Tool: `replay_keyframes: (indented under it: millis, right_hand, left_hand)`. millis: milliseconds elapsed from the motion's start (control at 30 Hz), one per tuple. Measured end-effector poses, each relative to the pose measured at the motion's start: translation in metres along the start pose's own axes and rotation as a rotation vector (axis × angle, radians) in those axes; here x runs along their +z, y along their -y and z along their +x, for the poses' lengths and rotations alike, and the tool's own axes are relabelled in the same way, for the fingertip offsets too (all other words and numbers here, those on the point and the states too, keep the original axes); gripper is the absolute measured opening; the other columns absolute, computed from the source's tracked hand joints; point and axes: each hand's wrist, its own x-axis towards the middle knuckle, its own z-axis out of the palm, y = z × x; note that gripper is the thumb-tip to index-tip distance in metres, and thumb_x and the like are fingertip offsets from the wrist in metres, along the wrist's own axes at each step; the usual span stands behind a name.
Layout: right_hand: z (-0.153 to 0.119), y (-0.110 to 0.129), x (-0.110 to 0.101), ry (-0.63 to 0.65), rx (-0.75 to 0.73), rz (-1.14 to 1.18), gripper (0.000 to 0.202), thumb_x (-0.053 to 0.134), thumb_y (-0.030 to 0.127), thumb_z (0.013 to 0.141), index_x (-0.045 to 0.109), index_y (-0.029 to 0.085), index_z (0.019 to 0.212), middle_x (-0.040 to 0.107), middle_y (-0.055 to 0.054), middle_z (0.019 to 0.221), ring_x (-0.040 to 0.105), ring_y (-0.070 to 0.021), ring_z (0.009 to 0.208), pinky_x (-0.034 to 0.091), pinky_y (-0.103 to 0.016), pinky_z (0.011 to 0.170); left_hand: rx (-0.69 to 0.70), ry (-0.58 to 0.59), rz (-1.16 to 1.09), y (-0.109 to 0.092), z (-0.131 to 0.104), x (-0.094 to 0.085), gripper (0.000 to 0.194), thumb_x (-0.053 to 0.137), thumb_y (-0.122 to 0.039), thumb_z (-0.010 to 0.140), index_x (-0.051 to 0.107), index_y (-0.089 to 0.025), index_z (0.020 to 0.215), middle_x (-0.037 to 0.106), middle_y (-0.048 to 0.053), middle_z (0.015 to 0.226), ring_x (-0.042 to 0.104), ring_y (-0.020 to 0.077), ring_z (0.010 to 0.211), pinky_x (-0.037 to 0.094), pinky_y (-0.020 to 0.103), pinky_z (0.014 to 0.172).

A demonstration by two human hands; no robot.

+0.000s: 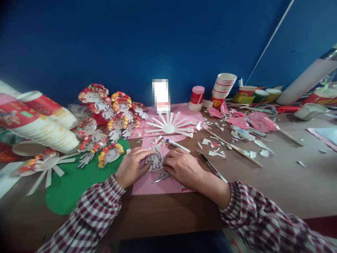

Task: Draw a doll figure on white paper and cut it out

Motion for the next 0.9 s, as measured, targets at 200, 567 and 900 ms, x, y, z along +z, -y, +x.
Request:
replay_keyframes:
  millis: [200, 567, 900]
  right_hand:
    - [-0.0001, -0.0001, 0.0001, 0.000, 0.002, -0.005, 0.014, 0.058, 0.022, 0.087, 0.072, 0.018, 0.087, 0.067, -0.007, 0.085, 0.062, -0.0182, 0.085, 0.049, -0.033, 0.084]
    - [0.0002, -0.0008, 0.0015, -0.012, -0.009, 0.000, 0.014, 0.058, 0.022, 0.087, 0.071, 0.017, 0.087, 0.067, -0.007, 0.085, 0.062, -0.0179, 0.084, 0.049, -0.034, 0.085]
    - [0.0010, 0.0003, -0.0009, 0.005, -0.009, -0.016, 0.013, 0.060, 0.021, 0.086, 0.071, 0.016, 0.086, 0.068, -0.007, 0.086, 0.062, -0.0187, 0.084, 0.049, -0.034, 0.084]
  left_hand:
    - [-0.003, 0.017, -0.015, -0.0017, 0.0007, -0.0015, 0.028, 0.061, -0.018, 0.080, 0.065, -0.020, 0.107, 0.067, 0.007, 0.107, 0.059, 0.0212, 0.099, 0.048, 0.039, 0.090]
    - [-0.009, 0.016, 0.001, -0.0020, -0.0001, -0.0001, 0.018, 0.060, -0.020, 0.082, 0.071, -0.022, 0.096, 0.066, 0.005, 0.105, 0.058, 0.0203, 0.097, 0.048, 0.037, 0.086]
    - [-0.013, 0.005, 0.000, -0.0027, 0.0002, 0.0001, 0.017, 0.059, -0.021, 0.082, 0.071, -0.022, 0.094, 0.066, 0.005, 0.105, 0.057, 0.0198, 0.098, 0.047, 0.037, 0.087]
